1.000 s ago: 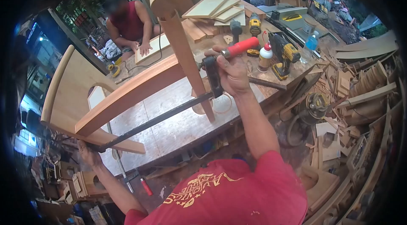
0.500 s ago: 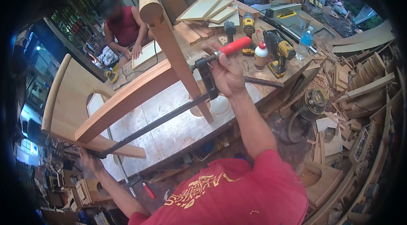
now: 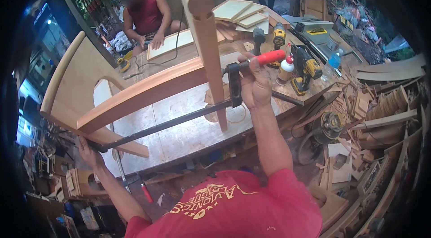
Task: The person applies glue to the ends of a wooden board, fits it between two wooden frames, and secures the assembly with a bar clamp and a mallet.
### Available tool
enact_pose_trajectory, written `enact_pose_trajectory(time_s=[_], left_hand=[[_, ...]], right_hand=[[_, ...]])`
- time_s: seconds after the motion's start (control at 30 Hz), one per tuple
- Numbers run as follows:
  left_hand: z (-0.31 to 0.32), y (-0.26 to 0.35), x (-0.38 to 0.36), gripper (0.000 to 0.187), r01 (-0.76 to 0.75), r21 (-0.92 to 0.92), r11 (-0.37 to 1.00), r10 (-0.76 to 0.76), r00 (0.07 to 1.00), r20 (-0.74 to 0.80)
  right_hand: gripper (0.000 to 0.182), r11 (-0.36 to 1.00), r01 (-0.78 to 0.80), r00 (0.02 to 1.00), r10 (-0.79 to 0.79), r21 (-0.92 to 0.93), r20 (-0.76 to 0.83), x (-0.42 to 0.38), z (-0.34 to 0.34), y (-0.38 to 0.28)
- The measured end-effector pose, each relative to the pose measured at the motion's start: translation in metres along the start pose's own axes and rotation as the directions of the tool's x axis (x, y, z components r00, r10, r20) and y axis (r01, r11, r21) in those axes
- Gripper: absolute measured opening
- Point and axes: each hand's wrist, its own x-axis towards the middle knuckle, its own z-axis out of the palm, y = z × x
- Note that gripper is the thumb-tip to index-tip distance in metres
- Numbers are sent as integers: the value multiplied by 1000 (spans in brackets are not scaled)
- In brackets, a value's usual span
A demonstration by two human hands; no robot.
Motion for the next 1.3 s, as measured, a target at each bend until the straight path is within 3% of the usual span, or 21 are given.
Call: enact_pose_trajectory(time_s=[0.2,0.33,0.43,0.47,0.53,0.57,0.6,0.63,0.67,0.7,0.8,0.87,0.97,1.0,1.1,1.13,1.3], left_hand=[[26,13,-11,42,-77,230,970,123,974,-192],[56,36,-26,46,-139,398,907,269,918,-292],[101,52,-58,50,-282,430,858,436,842,-319],[117,51,-72,47,-370,354,859,469,846,-255],[155,50,-104,48,-562,-13,827,560,826,-67],[169,40,-123,49,-501,20,865,501,865,-28],[194,43,-140,45,-352,-83,932,351,936,-26],[208,40,-154,49,-198,-117,973,210,972,101],[225,41,-164,53,21,-300,954,49,973,224],[241,44,-166,56,186,-269,945,-83,932,354],[289,46,-152,63,510,-454,730,-188,789,585],[318,43,-140,71,513,-466,721,-112,750,652],[350,47,-143,74,564,-559,608,-170,780,603],[355,45,-144,74,535,-554,638,-145,790,596],[365,44,-149,61,451,-539,711,-103,826,555],[362,47,-148,45,391,-485,783,-73,831,552],[361,51,-149,34,323,-477,818,-43,859,509]], right_hand=[[36,1000,23,1000,-23,-7,-11,0,-2,1],[37,1000,19,1000,-19,-3,-10,-1,-2,1],[36,1000,19,1000,-18,12,-19,0,0,1],[35,1000,22,999,-21,13,-25,0,1,2],[35,1000,23,999,-22,2,-44,-1,3,1],[35,1000,24,998,-24,-4,-56,-2,5,0],[35,1000,26,997,-27,-6,-68,-2,6,1],[35,999,34,997,-35,-12,-65,-2,5,2],[34,999,42,997,-43,-17,-61,-1,2,3],[34,999,49,997,-51,-24,-55,0,1,3],[33,999,43,997,-42,8,-72,-3,8,3],[32,998,43,997,-40,44,-73,-3,7,3],[30,997,67,994,-64,40,-86,-1,8,4],[30,997,75,993,-72,35,-90,0,8,4],[33,998,52,993,-54,-19,-104,-2,6,5],[33,999,51,993,-51,-12,-105,-2,5,5],[30,998,63,994,-61,20,-93,-2,3,5]])
